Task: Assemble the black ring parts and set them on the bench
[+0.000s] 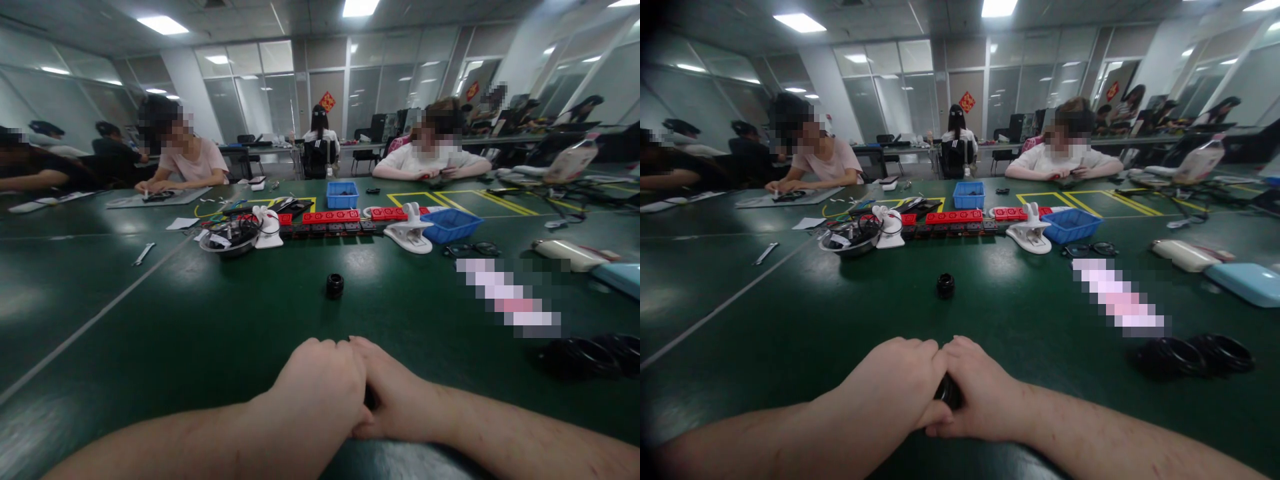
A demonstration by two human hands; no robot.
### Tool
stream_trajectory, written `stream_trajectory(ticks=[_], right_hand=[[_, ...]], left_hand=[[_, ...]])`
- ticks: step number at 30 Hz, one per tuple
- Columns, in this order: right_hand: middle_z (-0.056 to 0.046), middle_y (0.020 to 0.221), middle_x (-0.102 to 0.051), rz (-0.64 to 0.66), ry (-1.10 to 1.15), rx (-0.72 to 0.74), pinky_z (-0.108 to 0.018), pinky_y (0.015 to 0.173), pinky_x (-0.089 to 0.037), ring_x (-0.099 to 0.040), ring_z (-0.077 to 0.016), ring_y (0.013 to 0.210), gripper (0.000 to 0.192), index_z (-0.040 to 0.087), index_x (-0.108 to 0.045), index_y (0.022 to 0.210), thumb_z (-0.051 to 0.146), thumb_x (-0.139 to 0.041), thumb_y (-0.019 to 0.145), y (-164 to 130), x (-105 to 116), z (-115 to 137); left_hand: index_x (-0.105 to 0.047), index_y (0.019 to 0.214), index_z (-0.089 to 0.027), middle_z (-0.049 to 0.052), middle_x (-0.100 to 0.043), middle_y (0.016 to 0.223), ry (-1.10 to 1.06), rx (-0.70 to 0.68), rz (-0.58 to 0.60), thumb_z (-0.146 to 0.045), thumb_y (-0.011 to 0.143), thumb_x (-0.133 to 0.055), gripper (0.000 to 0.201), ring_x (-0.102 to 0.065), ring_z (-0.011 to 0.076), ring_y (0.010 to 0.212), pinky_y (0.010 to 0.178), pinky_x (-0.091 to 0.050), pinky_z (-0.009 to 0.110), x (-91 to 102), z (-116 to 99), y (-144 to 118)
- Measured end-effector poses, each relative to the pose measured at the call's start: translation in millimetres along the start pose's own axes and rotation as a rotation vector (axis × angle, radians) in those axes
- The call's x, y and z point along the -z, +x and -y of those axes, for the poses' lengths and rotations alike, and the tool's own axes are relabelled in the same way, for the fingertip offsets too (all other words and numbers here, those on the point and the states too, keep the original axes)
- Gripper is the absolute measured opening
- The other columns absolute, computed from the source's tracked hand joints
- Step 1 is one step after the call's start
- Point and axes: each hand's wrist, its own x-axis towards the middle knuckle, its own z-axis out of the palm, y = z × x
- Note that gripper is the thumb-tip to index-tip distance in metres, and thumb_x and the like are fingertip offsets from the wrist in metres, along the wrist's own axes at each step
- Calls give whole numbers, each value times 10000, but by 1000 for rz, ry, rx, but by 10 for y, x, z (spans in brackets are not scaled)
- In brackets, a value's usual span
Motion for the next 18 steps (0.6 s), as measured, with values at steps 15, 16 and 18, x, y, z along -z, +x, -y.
stream_trajectory(ticks=[15, 16, 18], right_hand=[[-18, 1037, -608, -27, 76, 68, -379, 904, -331, -524, -211, 984, 530, 236, -581, 1057, 343, -768, 573, -17, 17, -26], [-17, 1054, -605, -23, 71, 70, -379, 908, -327, -521, -211, 995, 523, 238, -584, 1055, 331, -767, 573, -17, 17, -29], [-18, 1066, -603, -16, 59, 70, -376, 903, -329, -520, -209, 993, 499, 234, -587, 1045, 326, -756, 584, -14, 18, -32]], left_hand=[[-567, 1073, -219, 28, -604, 1058, -94, -172, 37, -165, 686, -750, 430, -559, 230, 934, 787, -416, 330, 258, 179, -200], [-569, 1066, -218, 30, -605, 1056, -94, -189, 35, -148, 697, -734, 411, -560, 231, 935, 789, -417, 333, 243, 189, -190], [-585, 1035, -203, 38, -618, 1028, -90, -191, 53, -134, 701, -719, 367, -571, 234, 916, 782, -426, 337, 230, 183, -152]])
